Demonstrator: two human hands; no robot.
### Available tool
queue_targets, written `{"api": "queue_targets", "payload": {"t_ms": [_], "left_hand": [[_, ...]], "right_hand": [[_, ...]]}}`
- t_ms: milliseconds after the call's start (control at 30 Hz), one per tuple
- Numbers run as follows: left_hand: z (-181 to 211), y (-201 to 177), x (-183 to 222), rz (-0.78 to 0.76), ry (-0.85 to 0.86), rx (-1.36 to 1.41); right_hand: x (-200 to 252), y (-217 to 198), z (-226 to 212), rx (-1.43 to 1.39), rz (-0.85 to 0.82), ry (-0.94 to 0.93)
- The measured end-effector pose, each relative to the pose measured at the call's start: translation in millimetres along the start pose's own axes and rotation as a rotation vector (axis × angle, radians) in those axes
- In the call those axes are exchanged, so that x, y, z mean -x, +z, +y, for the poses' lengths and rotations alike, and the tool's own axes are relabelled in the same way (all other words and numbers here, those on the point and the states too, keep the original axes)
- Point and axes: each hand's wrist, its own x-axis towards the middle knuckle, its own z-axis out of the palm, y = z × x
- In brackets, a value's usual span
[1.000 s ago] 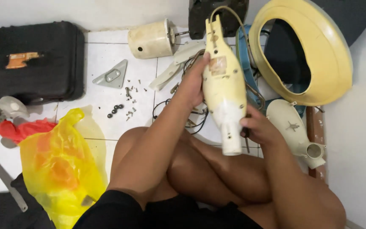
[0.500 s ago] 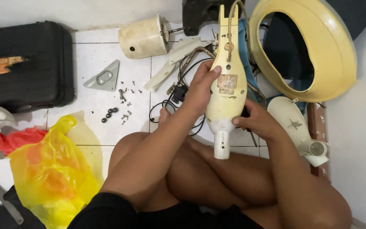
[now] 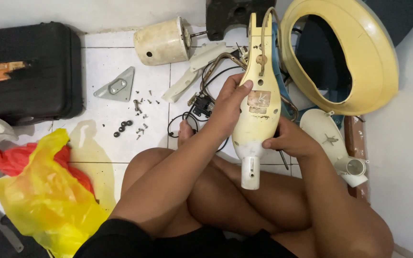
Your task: Assembling plastic components of an appliance handle using a screwdriver.
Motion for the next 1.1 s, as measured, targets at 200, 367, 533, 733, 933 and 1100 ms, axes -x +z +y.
{"api": "queue_targets", "payload": {"t_ms": [200,367,533,733,933,1100], "left_hand": [[11.0,-3.4,-10.1,0.049,-0.156,-0.115],[24.1,-0.6,-10.6,0.142,-0.234,-0.272],[33.7,7.0,-7.5,0.178,-0.24,-0.338],[17.6,16.1,0.0,0.167,-0.274,-0.225],[4.1,24.4,5.2,0.143,-0.265,-0.155],[1.0,30.9,11.7,0.173,-0.356,-0.034]], "right_hand": [[0.8,14.9,-38.2,0.011,-0.073,0.069],[5.1,62.3,-145.4,0.564,0.174,0.421],[26.3,59.3,-163.1,0.609,0.511,0.295],[49.5,101.8,-197.9,0.384,0.661,-0.286],[58.6,118.5,-198.1,0.518,0.721,-0.565],[53.3,115.2,-183.9,0.473,0.662,-0.647]]}}
